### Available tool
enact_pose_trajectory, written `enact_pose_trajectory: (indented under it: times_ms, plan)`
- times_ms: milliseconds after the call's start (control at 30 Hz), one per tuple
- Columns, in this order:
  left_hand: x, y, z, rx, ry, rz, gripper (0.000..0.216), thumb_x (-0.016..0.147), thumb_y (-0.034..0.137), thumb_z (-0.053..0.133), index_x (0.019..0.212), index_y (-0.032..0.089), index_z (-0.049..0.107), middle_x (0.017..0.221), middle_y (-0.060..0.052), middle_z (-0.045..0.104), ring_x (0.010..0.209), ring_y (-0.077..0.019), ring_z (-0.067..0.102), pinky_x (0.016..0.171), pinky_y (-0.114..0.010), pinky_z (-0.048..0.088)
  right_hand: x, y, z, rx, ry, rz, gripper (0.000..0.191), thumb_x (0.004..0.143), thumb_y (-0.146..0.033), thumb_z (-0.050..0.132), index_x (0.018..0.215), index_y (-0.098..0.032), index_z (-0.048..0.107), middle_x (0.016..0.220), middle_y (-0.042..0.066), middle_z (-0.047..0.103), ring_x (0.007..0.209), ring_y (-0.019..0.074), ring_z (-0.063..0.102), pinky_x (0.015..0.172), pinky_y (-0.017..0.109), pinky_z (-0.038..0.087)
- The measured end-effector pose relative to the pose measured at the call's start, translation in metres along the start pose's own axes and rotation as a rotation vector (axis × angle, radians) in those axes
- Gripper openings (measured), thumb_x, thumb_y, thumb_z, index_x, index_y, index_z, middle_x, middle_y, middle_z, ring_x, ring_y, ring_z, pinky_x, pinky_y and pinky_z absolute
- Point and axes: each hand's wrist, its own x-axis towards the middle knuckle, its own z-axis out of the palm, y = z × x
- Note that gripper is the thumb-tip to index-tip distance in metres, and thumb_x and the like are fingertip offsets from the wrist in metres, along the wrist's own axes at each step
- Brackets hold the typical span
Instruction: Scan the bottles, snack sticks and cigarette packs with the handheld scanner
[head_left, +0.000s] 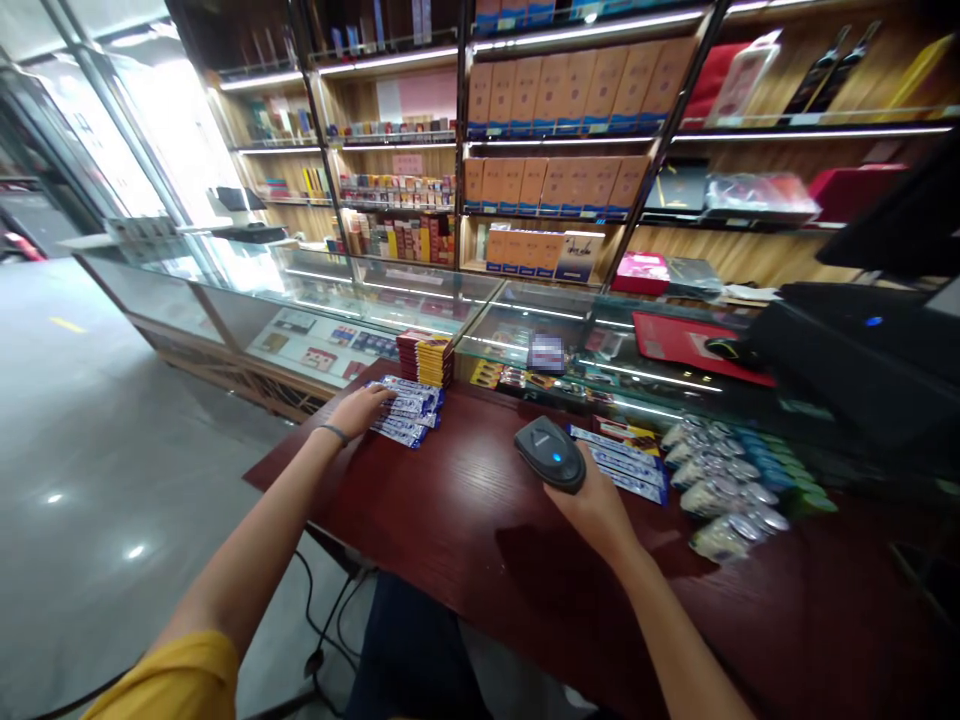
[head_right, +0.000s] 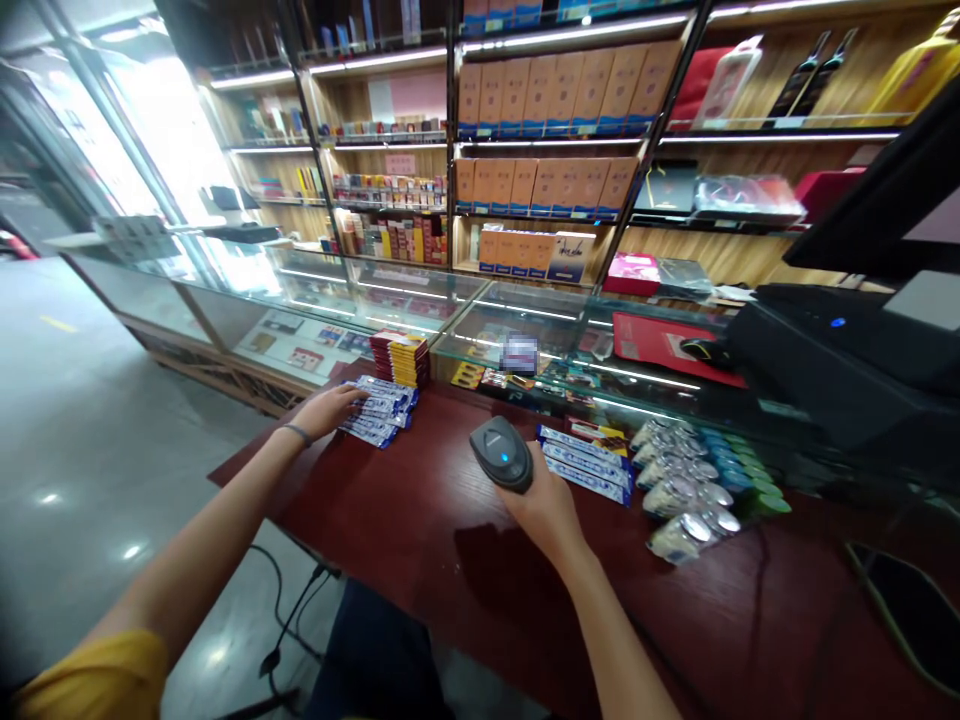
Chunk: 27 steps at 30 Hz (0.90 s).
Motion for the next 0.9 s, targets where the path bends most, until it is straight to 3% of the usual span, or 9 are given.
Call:
enact_pose_trajectory:
  times_ms: [233, 500, 667, 900]
  plan:
    - [0.004, -0.005, 0.001, 0.042, -0.112, -0.021, 0.044, 0.095, 0.018, 0.048, 0.136, 0.023, 0.063, 0.127, -0.013, 0.065, 0.114, -0.0273, 0.065, 0.104, -0.041, 0.049, -0.001, -0.004, 0.002, -0.016, -0.001, 0.010, 0.028, 0.077, -0.041, 0.061, 0.101, -0.029, 0.051, 0.086, 0.001, 0.072, 0.085, 0.0274, 0.070, 0.074, 0.033, 0.046]
    - [0.000, 0.000, -0.001, -0.013, -0.090, 0.011, 0.062, 0.081, 0.010, 0.050, 0.141, 0.021, 0.060, 0.142, -0.011, 0.061, 0.132, -0.0274, 0.056, 0.115, -0.044, 0.042, 0.001, 0.002, 0.003, -0.014, 0.001, 0.004, 0.028, 0.077, -0.041, 0.062, 0.101, -0.029, 0.051, 0.086, 0.001, 0.072, 0.084, 0.0274, 0.070, 0.076, 0.034, 0.047]
    - [0.001, 0.020, 0.001, 0.026, 0.002, 0.037, 0.061, 0.082, 0.017, 0.052, 0.142, 0.023, 0.060, 0.150, -0.012, 0.055, 0.142, -0.0315, 0.047, 0.121, -0.053, 0.033, 0.001, 0.004, 0.000, 0.025, 0.034, -0.039, 0.034, 0.077, -0.038, 0.064, 0.108, -0.029, 0.055, 0.089, 0.002, 0.074, 0.091, 0.0285, 0.072, 0.081, 0.035, 0.049]
    - [0.023, 0.068, 0.017, -0.087, 0.102, 0.155, 0.050, 0.096, 0.044, 0.053, 0.140, 0.023, 0.061, 0.145, -0.013, 0.059, 0.138, -0.0316, 0.051, 0.119, -0.053, 0.038, 0.006, 0.020, -0.014, 0.077, 0.145, -0.076, 0.041, 0.078, -0.038, 0.067, 0.116, -0.026, 0.059, 0.101, 0.007, 0.076, 0.106, 0.0310, 0.071, 0.088, 0.039, 0.053]
